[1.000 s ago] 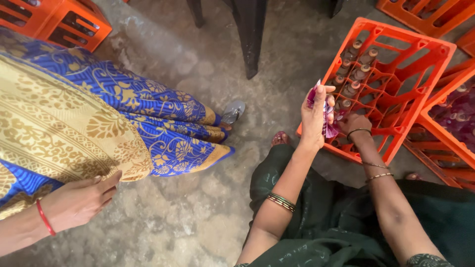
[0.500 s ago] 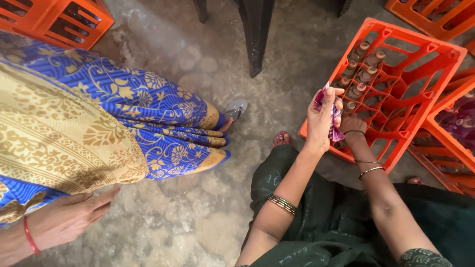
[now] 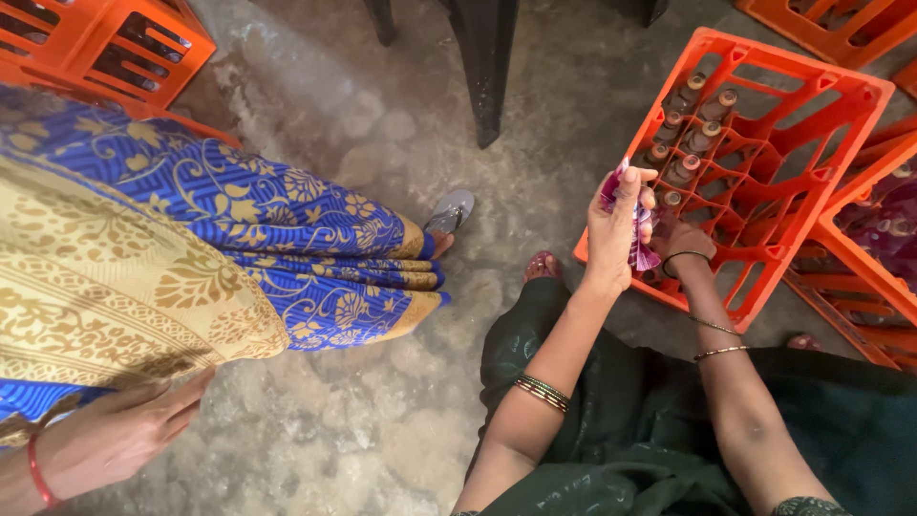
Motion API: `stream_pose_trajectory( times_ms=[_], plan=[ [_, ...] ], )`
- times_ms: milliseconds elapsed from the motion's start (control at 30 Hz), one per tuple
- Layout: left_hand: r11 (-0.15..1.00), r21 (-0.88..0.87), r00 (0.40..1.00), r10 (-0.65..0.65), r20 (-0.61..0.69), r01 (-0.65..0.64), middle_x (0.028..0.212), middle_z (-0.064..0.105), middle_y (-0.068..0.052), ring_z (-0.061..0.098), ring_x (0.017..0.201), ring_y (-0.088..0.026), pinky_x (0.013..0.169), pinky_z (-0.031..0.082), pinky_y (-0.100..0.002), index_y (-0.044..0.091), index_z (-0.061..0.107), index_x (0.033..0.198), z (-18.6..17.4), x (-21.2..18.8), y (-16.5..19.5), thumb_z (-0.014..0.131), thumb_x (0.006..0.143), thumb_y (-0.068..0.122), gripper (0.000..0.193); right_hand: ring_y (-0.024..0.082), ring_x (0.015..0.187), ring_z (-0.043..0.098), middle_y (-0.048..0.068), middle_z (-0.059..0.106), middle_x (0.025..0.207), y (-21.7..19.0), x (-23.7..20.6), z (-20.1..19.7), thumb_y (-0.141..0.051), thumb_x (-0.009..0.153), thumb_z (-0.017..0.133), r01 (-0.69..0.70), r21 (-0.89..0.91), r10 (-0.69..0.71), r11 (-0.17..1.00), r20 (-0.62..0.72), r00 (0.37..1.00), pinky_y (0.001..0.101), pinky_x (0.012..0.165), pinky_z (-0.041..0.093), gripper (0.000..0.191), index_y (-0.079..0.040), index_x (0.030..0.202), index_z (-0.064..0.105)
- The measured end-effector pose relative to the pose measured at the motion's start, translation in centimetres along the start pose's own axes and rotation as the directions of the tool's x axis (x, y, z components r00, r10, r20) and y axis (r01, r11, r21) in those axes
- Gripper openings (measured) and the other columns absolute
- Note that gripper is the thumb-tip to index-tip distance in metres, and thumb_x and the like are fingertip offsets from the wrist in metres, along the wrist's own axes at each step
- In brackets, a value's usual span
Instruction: The person sits on the floor and places small purple sachets into the slots of an orange plastic crate containing bottles. They handle the sachets one by one, arranging them neatly within the crate.
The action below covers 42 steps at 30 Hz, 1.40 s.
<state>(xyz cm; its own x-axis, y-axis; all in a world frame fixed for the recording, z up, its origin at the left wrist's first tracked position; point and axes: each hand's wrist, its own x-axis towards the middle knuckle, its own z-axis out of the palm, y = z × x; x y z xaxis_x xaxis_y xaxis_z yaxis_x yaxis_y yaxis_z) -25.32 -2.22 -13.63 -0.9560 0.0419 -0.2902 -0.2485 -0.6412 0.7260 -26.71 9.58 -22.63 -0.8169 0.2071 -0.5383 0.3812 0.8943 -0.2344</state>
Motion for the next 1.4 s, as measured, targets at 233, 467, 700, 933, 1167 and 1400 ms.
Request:
stream_pose_trajectory(
  times_ms=[233,467,700,933,1167,1400],
  plan=[
    [1.000,0.016,1.000,-0.010,-0.009,0.010,0.079,0.057,0.004,0.046,0.056,0.000,0.047,0.039,-0.017,0.005,0.067,0.112,-0.6,-0.8,0.1,0.065,0.103,0.046,0.041,0.040,0.111,0.068,0.019,0.062,0.131,-0.3,-1.9,0.5,-0.044,0.080,0.076,0.087,0.079,-0.073,0.993,-0.165,0.984,0.0549,0.088,0.056,0.064,-0.022,0.137,0.056],
    [0.999,0.032,1.000,-0.012,-0.024,0.013,0.080,0.057,0.005,0.047,0.057,0.000,0.048,0.040,-0.017,0.005,0.067,0.114,-0.6,-2.0,-0.6,0.065,0.104,0.044,0.040,0.047,0.109,0.066,0.025,0.060,0.128,-0.1,-1.2,2.0,-0.049,0.084,0.073,0.080,0.057,-0.071,0.995,-0.151,0.986,0.0582,0.086,0.054,0.072,-0.016,0.142,0.046],
    [0.999,0.039,0.999,-0.003,-0.047,0.005,0.078,0.057,0.005,0.047,0.055,0.000,0.047,0.038,-0.018,0.006,0.067,0.113,0.8,-2.2,-1.0,0.065,0.103,0.044,0.040,0.046,0.109,0.068,0.030,0.063,0.124,0.8,-0.5,2.3,-0.050,0.090,0.070,0.081,-0.005,-0.080,0.997,-0.224,0.971,0.0529,0.086,0.056,0.072,0.001,0.135,0.045],
    [1.000,0.013,0.999,0.027,-0.036,-0.026,0.078,0.057,0.004,0.047,0.055,0.000,0.046,0.038,-0.018,0.005,0.069,0.112,1.8,-1.8,-0.9,0.066,0.102,0.046,0.043,0.042,0.110,0.068,0.025,0.071,0.119,1.7,-0.2,1.2,-0.046,0.093,0.066,-0.011,-0.017,0.011,1.000,0.001,1.000,0.0526,0.087,0.056,0.057,-0.006,0.132,0.057],
    [0.999,0.033,0.999,0.028,-0.044,-0.026,0.079,0.057,0.004,0.047,0.056,0.000,0.047,0.039,-0.018,0.004,0.069,0.111,2.0,-2.2,-0.4,0.067,0.101,0.047,0.044,0.040,0.106,0.072,0.022,0.075,0.115,2.8,-0.4,1.5,-0.048,0.101,0.058,0.006,-0.092,-0.010,0.996,-0.047,0.999,0.0520,0.084,0.058,0.047,-0.008,0.120,0.074],
    [0.999,0.023,0.999,0.022,-0.039,-0.021,0.079,0.057,0.004,0.047,0.056,-0.001,0.047,0.039,-0.018,0.003,0.069,0.112,2.0,-2.2,-0.6,0.068,0.101,0.048,0.045,0.040,0.105,0.071,0.020,0.075,0.112,3.4,-1.5,0.3,-0.048,0.095,0.062,0.059,-0.132,-0.067,0.989,-0.054,0.996,0.0511,0.087,0.057,0.042,-0.018,0.122,0.074]
  ],
)
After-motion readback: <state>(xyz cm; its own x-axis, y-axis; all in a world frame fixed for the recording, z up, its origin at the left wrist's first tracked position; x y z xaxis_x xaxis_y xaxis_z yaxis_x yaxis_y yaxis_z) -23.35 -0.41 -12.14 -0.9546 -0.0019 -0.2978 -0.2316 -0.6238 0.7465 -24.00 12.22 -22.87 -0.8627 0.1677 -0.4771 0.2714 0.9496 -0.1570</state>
